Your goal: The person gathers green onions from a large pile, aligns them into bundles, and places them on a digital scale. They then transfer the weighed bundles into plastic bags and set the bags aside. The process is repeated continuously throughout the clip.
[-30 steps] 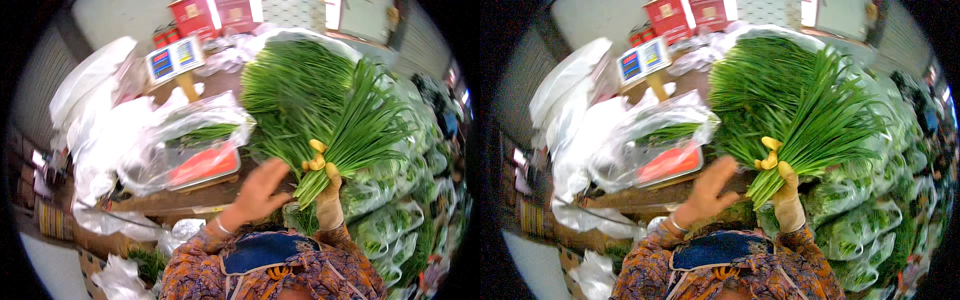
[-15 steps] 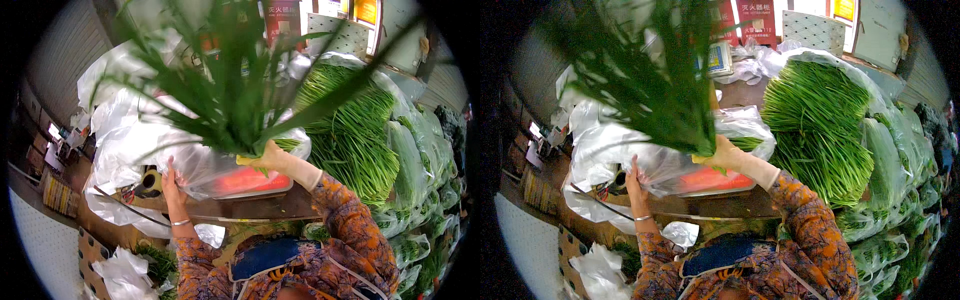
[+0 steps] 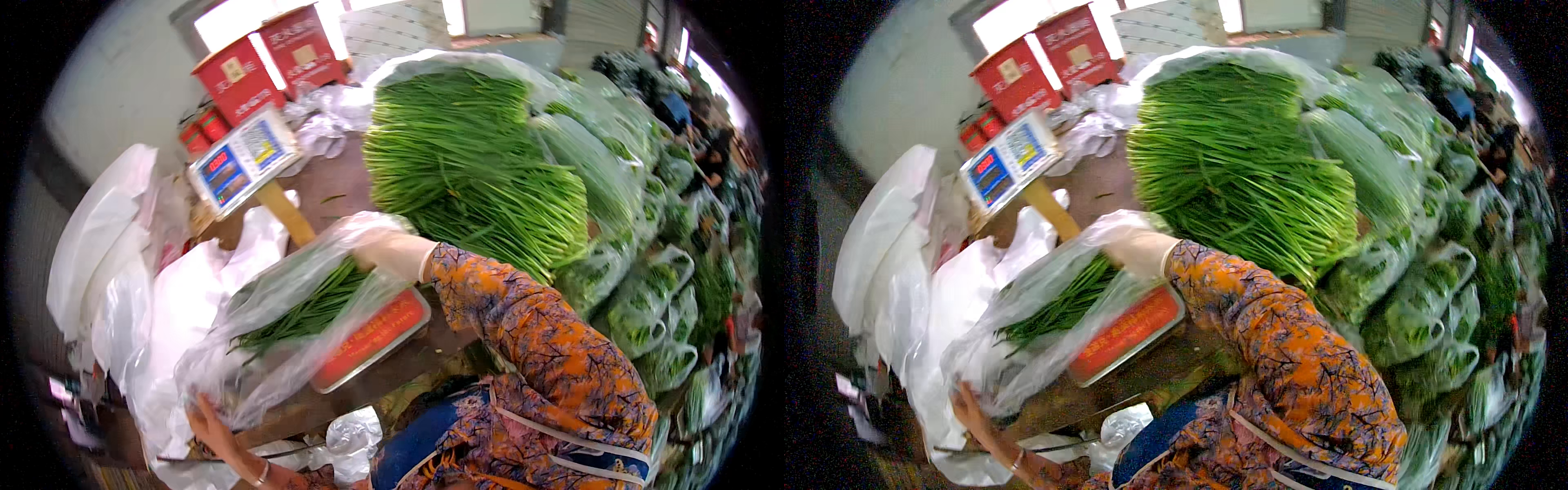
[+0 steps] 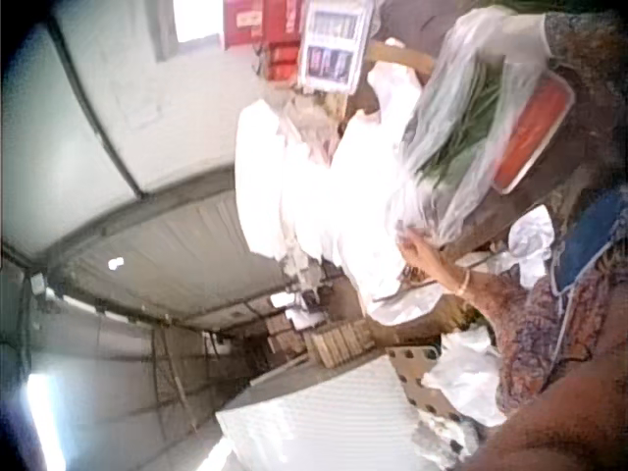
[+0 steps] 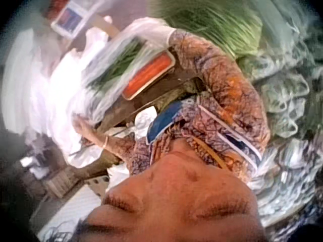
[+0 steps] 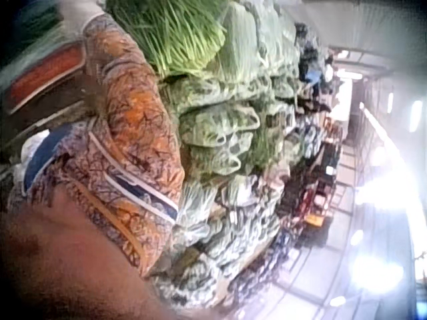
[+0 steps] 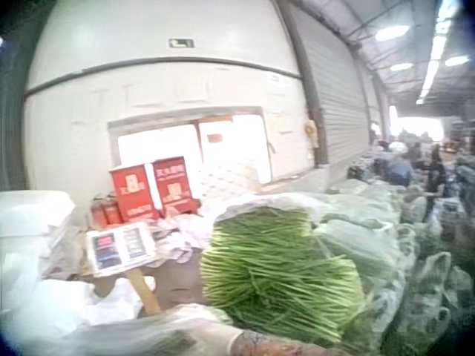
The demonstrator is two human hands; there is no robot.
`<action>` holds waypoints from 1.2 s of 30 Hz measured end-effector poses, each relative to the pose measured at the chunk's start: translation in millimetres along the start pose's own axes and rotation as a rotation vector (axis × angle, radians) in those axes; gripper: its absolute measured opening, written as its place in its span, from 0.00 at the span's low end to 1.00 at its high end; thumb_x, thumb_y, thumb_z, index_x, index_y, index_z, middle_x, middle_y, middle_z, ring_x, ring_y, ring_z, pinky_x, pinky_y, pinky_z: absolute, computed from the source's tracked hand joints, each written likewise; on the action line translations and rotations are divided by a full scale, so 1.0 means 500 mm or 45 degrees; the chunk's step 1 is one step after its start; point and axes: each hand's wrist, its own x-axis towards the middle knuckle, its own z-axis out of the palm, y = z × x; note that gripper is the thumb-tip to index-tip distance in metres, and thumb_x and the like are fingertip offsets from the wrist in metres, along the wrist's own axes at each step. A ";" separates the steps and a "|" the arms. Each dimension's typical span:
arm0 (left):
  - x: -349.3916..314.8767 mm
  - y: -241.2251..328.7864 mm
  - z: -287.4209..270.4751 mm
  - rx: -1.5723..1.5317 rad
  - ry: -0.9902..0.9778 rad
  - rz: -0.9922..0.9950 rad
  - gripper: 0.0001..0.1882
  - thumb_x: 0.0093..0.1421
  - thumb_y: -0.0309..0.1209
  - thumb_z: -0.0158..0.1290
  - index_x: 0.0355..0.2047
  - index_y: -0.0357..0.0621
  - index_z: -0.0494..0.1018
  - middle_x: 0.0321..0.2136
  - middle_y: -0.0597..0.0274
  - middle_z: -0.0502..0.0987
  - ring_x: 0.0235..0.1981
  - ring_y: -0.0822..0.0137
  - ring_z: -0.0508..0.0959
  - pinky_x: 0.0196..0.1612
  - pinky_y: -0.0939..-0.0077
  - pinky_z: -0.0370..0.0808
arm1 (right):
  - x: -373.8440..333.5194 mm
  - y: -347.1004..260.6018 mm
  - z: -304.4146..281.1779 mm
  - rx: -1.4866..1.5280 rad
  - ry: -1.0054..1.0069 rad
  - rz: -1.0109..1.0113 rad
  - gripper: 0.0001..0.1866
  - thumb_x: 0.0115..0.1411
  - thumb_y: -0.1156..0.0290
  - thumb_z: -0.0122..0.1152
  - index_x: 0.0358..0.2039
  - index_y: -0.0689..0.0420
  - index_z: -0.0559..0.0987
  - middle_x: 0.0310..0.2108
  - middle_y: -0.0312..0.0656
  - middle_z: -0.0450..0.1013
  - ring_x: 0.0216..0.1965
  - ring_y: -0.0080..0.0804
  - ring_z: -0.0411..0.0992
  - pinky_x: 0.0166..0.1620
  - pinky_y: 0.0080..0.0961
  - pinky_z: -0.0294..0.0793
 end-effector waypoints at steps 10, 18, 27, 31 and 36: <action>-0.218 0.094 0.277 -0.086 -0.328 0.666 0.09 0.57 0.25 0.43 0.35 0.34 0.71 0.32 0.56 0.74 0.33 0.67 0.72 0.40 0.74 0.68 | -0.482 0.209 0.149 1.330 1.257 0.456 0.11 0.56 0.69 0.55 0.42 0.51 0.75 0.42 0.40 0.73 0.41 0.27 0.71 0.43 0.24 0.72; -0.478 0.131 0.763 -0.913 -2.193 -1.047 0.29 0.63 0.49 0.36 0.48 0.33 0.64 0.47 0.48 0.69 0.50 0.58 0.69 0.52 0.65 0.66 | -0.602 0.290 0.337 0.559 0.665 1.032 0.37 0.57 0.49 0.50 0.58 0.60 0.54 0.40 0.55 0.69 0.39 0.43 0.70 0.43 0.34 0.70; -0.574 0.158 0.913 -0.860 -1.667 -1.350 0.25 0.53 0.55 0.51 0.38 0.47 0.70 0.35 0.57 0.72 0.37 0.62 0.72 0.42 0.67 0.71 | -0.548 0.146 0.345 0.655 0.249 0.942 0.24 0.58 0.62 0.45 0.51 0.65 0.60 0.30 0.53 0.71 0.31 0.52 0.70 0.32 0.39 0.71; -0.571 0.113 0.922 -0.869 -1.499 -1.193 0.14 0.53 0.38 0.55 0.34 0.41 0.71 0.27 0.54 0.75 0.25 0.61 0.76 0.30 0.67 0.76 | -0.585 0.150 0.326 0.757 0.348 0.548 0.22 0.53 0.60 0.52 0.43 0.63 0.69 0.29 0.51 0.73 0.34 0.47 0.73 0.36 0.36 0.72; -0.538 0.138 0.865 -0.892 -1.557 -1.234 0.13 0.55 0.34 0.53 0.36 0.38 0.70 0.27 0.54 0.76 0.25 0.61 0.77 0.26 0.66 0.77 | -0.628 0.261 0.239 1.074 0.308 1.073 0.27 0.55 0.45 0.50 0.42 0.56 0.73 0.32 0.46 0.75 0.36 0.43 0.74 0.39 0.33 0.72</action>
